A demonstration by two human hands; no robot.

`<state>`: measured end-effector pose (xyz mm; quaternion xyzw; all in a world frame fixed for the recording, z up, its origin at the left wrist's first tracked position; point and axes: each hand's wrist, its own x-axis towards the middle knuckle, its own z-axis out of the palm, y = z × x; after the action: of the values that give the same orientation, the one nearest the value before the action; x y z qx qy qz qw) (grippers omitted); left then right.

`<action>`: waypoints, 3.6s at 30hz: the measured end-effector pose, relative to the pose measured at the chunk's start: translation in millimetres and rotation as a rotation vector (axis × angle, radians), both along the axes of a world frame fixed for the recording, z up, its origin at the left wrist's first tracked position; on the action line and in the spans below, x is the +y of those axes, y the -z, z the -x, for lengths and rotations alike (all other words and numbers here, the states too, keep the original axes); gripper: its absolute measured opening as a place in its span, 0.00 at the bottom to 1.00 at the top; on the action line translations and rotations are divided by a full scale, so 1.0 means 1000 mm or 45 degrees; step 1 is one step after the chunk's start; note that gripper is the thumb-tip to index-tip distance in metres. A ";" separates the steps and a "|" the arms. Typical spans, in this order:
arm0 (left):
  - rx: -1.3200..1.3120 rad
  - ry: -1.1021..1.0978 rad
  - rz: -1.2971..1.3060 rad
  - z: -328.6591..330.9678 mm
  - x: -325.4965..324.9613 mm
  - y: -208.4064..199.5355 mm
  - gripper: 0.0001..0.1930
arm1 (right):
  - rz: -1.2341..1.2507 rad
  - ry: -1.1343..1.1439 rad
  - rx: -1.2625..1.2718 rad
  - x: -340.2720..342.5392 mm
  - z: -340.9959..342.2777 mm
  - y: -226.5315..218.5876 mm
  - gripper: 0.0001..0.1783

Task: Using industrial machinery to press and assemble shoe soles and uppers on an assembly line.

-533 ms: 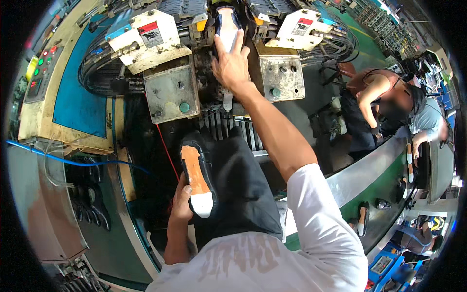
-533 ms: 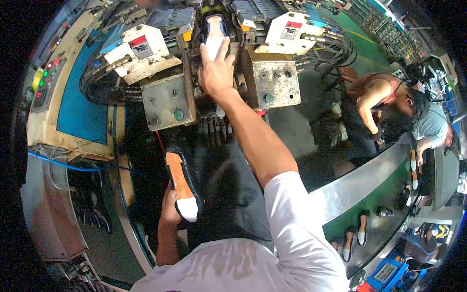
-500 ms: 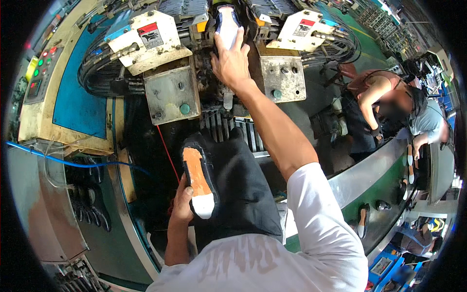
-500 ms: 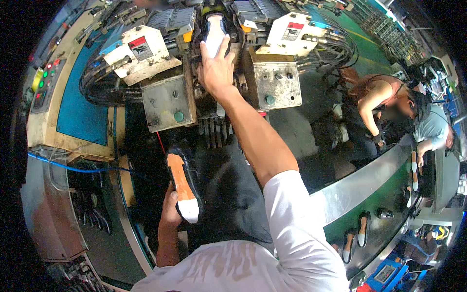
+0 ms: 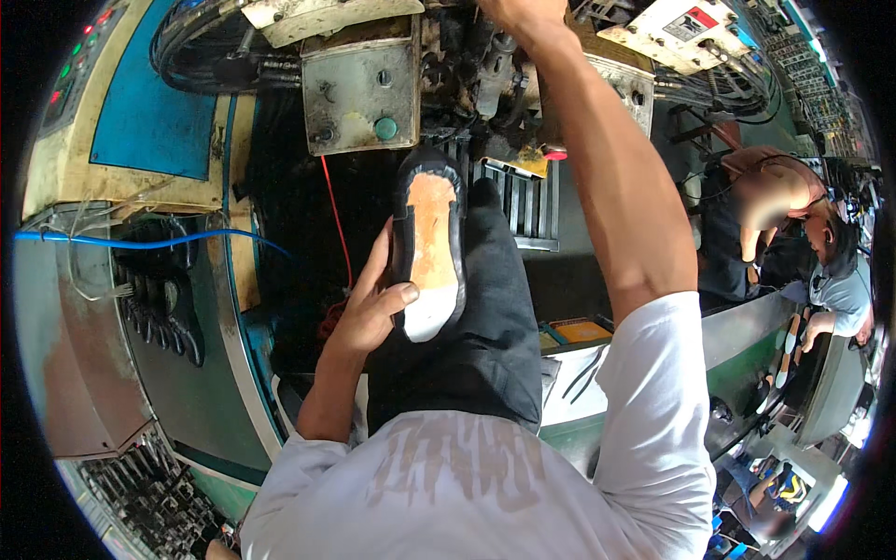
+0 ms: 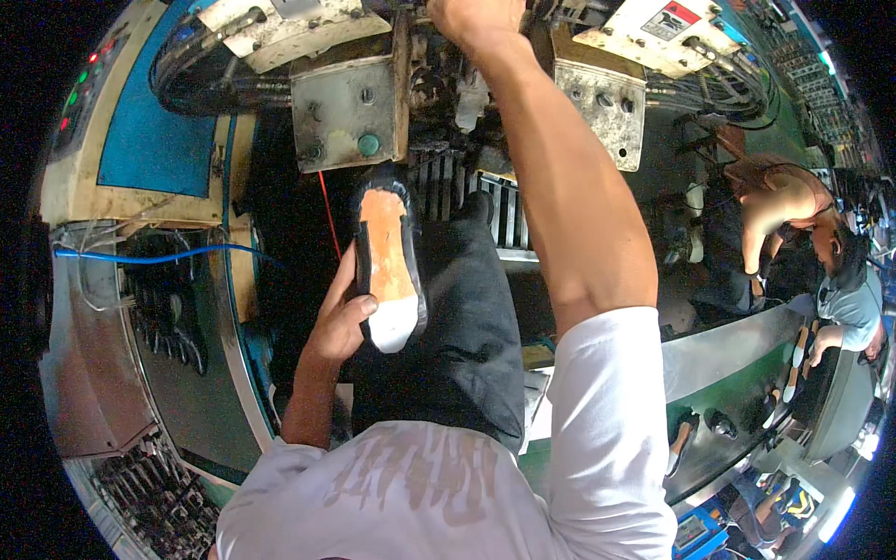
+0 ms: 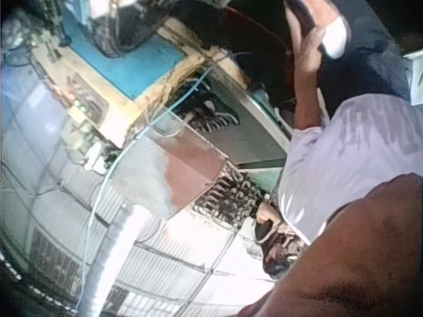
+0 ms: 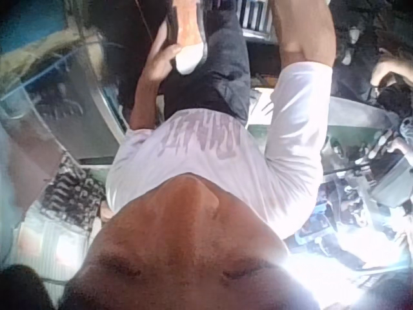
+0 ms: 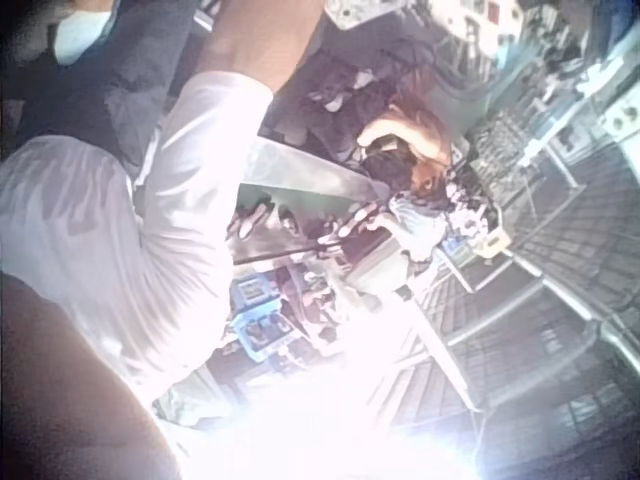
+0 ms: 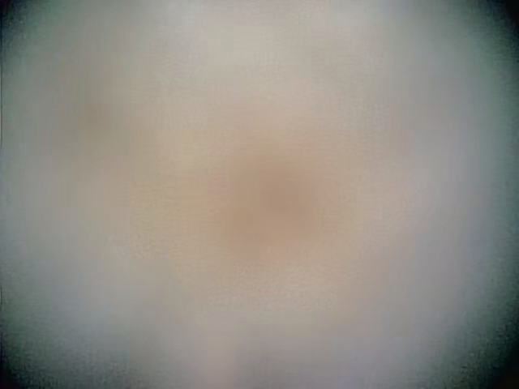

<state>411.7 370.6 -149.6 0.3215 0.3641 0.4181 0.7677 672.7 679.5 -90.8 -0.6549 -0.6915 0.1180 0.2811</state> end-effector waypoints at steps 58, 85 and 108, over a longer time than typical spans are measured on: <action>1.870 -1.064 0.899 0.389 -0.488 0.136 0.48 | 1.151 -0.221 1.116 -0.297 0.048 0.223 0.20; 0.967 0.018 -0.574 0.019 -0.032 0.068 0.21 | 0.230 1.531 0.493 -0.664 -0.210 0.203 0.21; 0.392 1.179 -0.865 -0.267 -0.100 0.047 0.23 | 0.229 1.728 1.112 -0.803 -0.172 0.210 0.61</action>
<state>678.7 270.6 -196.8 0.7314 0.1390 0.0813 0.6626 844.4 -123.0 -300.6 -0.8465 0.0406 0.2220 0.4822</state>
